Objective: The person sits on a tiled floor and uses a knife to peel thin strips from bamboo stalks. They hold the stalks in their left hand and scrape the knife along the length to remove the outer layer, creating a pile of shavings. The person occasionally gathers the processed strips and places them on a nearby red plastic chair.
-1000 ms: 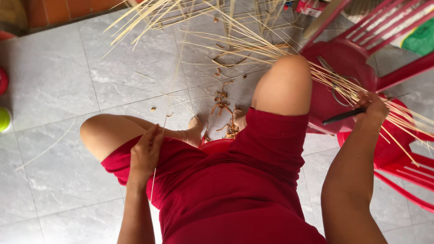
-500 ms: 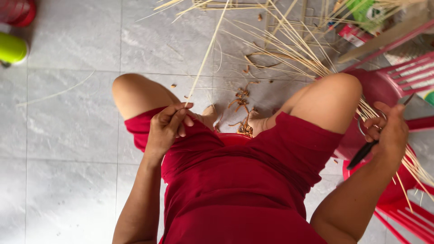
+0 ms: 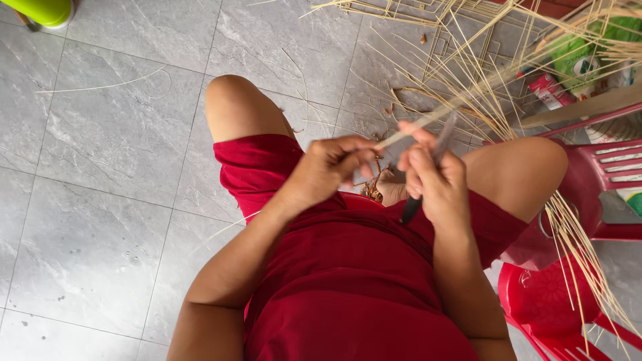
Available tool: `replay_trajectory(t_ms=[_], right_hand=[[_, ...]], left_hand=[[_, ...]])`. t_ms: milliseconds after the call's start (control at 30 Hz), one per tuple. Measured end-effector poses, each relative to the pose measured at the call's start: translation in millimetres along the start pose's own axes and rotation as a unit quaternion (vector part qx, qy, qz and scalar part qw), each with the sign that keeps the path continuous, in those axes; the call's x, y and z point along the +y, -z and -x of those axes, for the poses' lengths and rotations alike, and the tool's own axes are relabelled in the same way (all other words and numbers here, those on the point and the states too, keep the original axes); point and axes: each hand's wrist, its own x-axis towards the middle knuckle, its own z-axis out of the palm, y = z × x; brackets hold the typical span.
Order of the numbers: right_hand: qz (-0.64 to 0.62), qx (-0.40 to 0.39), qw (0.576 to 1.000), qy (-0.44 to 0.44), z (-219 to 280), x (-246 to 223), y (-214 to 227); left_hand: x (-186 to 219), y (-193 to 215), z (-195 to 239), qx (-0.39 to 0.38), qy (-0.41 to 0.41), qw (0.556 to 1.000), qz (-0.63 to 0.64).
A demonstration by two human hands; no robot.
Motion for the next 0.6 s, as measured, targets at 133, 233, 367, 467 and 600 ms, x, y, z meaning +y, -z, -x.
replay_trajectory(t_ms=[133,233,367,467,600], right_hand=[[-0.032,0.054,0.996,0.064,-22.1,7.7,17.5],[-0.035,0.156,0.973,0.164,-34.2,8.8,129.0],[-0.067,0.190,0.957,0.209,-48.6,22.3,335.5],[-0.100,0.108,0.967,0.207,-39.7,23.6,377.6],[-0.062,0.106,0.967,0.223,-40.3,14.7,360.1]], left_hand=[[-1.9,2.3,8.5,-0.006,-0.013,0.998,-0.058],[-12.5,50.2,30.6,0.013,-0.003,0.991,-0.130],[-24.2,124.8,69.8,0.066,-0.016,0.988,-0.142],[-29.5,155.7,90.8,0.174,0.074,0.965,-0.181],[-39.4,160.0,85.8,0.203,0.009,0.979,0.008]])
